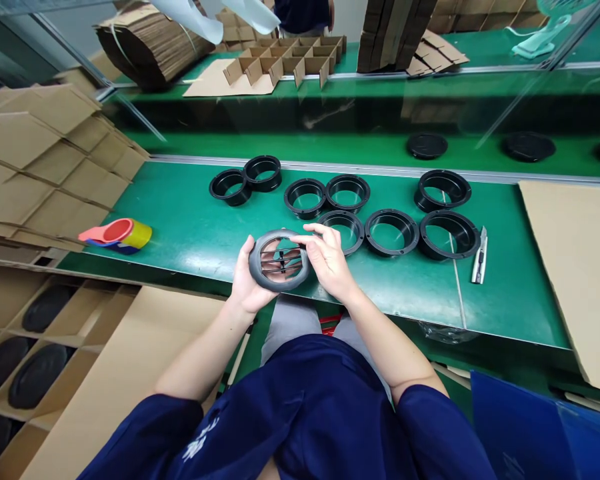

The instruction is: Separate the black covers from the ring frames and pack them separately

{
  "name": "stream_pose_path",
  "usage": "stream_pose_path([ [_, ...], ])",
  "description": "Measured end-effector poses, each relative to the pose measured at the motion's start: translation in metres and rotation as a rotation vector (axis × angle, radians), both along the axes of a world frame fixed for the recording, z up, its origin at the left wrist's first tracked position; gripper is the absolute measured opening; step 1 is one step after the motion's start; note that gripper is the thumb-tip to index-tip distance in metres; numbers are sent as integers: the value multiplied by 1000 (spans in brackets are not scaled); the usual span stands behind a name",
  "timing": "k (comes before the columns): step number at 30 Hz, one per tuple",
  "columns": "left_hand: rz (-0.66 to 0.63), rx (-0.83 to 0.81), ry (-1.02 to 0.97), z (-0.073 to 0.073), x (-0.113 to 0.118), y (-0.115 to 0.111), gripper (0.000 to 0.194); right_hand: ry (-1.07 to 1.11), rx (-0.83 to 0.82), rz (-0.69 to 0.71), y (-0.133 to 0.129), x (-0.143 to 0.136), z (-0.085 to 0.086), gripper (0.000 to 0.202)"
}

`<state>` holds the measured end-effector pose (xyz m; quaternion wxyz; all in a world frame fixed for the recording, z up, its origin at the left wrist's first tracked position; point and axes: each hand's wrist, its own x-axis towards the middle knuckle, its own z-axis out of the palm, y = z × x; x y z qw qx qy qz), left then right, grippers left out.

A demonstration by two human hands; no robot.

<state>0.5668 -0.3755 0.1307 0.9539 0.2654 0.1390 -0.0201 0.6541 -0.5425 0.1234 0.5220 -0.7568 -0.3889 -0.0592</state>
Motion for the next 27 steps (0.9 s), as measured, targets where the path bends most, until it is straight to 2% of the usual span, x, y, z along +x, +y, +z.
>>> stream_pose_path([
  [6, 4, -17, 50, 4, 6, 1, 63, -85, -43, 14, -1, 3, -7, 56],
  [10, 101, 39, 84, 9, 14, 0, 59, -341, -216, 170, 1, 5, -8, 54],
  [12, 80, 73, 82, 14, 17, -3, 58, -388, -284, 192, 3, 8, -4, 70],
  [15, -22, 148, 64, 18, 27, -5, 60, -391, -312, 180, 7, 19, 4, 103],
  [17, -25, 276, 29, 18, 43, 0, 67, -386, -262, 165, 8, 27, 8, 108],
  [18, 41, 388, 14, 16, 55, 6, 69, -377, -219, 141, 8, 32, 8, 108],
  [21, 411, 844, 73, 8, 102, 30, 53, -329, -107, 43, 3, 43, 7, 108],
  [22, 486, 963, 123, 4, 118, 39, 51, -316, -93, 17, 1, 45, 6, 107],
  [23, 504, 1036, 171, 1, 133, 46, 54, -309, -90, 0, -2, 46, 5, 105],
  [25, 420, 1060, 204, -5, 150, 58, 56, -317, -103, -11, -6, 46, 3, 102],
  [27, 354, 1025, 179, -9, 148, 66, 48, -347, -124, -15, -9, 43, 1, 100],
])
